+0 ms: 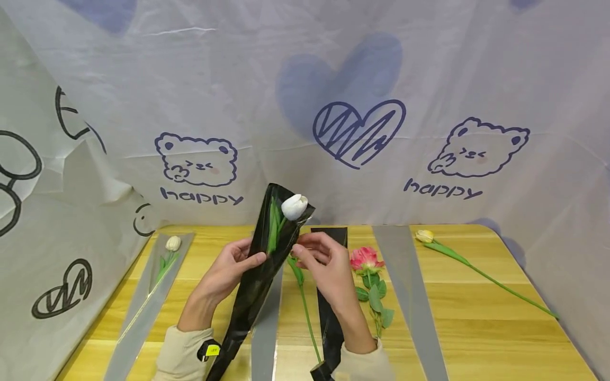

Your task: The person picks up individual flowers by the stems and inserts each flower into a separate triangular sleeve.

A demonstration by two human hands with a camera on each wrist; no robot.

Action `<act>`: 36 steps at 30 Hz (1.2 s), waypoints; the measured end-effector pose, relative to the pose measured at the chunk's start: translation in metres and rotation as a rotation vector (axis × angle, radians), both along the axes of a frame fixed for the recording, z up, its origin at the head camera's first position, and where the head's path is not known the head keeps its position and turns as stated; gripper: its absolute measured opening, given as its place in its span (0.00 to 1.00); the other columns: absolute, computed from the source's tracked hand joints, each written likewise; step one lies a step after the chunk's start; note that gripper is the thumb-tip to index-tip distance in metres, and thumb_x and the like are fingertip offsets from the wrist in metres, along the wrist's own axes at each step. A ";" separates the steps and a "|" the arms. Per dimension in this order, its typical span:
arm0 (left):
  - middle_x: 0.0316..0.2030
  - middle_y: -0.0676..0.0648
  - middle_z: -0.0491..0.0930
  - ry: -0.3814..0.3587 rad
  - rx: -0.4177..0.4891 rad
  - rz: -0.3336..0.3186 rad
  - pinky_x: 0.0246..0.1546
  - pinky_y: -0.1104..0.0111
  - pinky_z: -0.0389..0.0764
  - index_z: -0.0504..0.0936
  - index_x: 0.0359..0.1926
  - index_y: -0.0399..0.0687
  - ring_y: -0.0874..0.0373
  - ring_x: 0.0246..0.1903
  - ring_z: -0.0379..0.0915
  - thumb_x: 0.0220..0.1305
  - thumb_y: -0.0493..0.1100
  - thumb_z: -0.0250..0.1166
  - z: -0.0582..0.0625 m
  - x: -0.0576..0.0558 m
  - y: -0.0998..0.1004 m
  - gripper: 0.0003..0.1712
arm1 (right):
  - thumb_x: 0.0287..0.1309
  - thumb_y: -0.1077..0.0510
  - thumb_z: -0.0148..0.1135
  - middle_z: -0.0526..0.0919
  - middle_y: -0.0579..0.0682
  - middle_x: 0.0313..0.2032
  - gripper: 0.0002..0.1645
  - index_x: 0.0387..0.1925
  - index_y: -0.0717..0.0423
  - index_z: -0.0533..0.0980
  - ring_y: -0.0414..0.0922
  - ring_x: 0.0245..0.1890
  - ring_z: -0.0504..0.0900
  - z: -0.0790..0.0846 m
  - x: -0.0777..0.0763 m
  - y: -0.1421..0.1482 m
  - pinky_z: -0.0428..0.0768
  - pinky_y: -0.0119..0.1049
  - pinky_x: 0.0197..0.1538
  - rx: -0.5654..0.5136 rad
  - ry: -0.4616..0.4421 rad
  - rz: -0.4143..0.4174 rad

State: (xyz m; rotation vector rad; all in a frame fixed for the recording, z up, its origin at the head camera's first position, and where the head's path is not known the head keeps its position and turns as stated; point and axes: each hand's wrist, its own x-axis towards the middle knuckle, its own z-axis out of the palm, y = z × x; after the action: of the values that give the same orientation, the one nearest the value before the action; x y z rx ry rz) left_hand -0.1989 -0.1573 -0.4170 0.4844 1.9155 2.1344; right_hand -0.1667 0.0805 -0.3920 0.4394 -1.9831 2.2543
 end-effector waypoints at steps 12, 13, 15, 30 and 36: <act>0.24 0.49 0.70 0.024 -0.111 -0.060 0.40 0.67 0.78 0.68 0.57 0.37 0.60 0.30 0.73 0.79 0.38 0.56 0.001 -0.001 -0.008 0.13 | 0.65 0.69 0.66 0.84 0.62 0.34 0.06 0.42 0.70 0.80 0.48 0.32 0.87 -0.008 -0.004 -0.005 0.87 0.43 0.38 -0.049 0.063 -0.188; 0.22 0.48 0.65 0.024 -0.101 -0.051 0.39 0.67 0.78 0.67 0.53 0.37 0.58 0.28 0.70 0.79 0.37 0.56 0.001 -0.001 -0.008 0.10 | 0.66 0.69 0.66 0.84 0.61 0.34 0.07 0.43 0.71 0.80 0.47 0.32 0.87 -0.008 -0.003 -0.004 0.87 0.43 0.38 -0.058 0.071 -0.196; 0.22 0.47 0.67 0.027 -0.087 -0.023 0.42 0.64 0.81 0.68 0.50 0.37 0.57 0.30 0.71 0.78 0.36 0.56 0.002 -0.001 -0.006 0.08 | 0.67 0.68 0.65 0.83 0.61 0.35 0.08 0.45 0.71 0.81 0.46 0.34 0.86 -0.007 -0.003 -0.004 0.87 0.43 0.39 -0.053 0.085 -0.196; 0.25 0.51 0.60 0.086 -0.020 0.113 0.29 0.70 0.60 0.67 0.49 0.41 0.60 0.24 0.56 0.79 0.38 0.57 0.003 0.003 -0.002 0.08 | 0.65 0.72 0.64 0.83 0.62 0.39 0.11 0.49 0.66 0.82 0.45 0.35 0.88 -0.012 -0.004 -0.017 0.86 0.45 0.40 0.130 0.068 -0.098; 0.41 0.47 0.78 0.062 -0.070 -0.015 0.44 0.65 0.77 0.64 0.53 0.44 0.57 0.43 0.79 0.72 0.32 0.64 0.000 0.000 0.002 0.18 | 0.63 0.73 0.66 0.83 0.63 0.40 0.14 0.51 0.69 0.81 0.51 0.36 0.87 -0.011 -0.003 -0.019 0.87 0.41 0.37 0.079 0.098 -0.207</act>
State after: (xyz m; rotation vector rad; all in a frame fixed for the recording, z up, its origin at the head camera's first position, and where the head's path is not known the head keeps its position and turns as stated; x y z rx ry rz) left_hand -0.1985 -0.1554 -0.4169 0.5549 2.0056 2.0586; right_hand -0.1699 0.0612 -0.4032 0.3285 -1.9739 1.9987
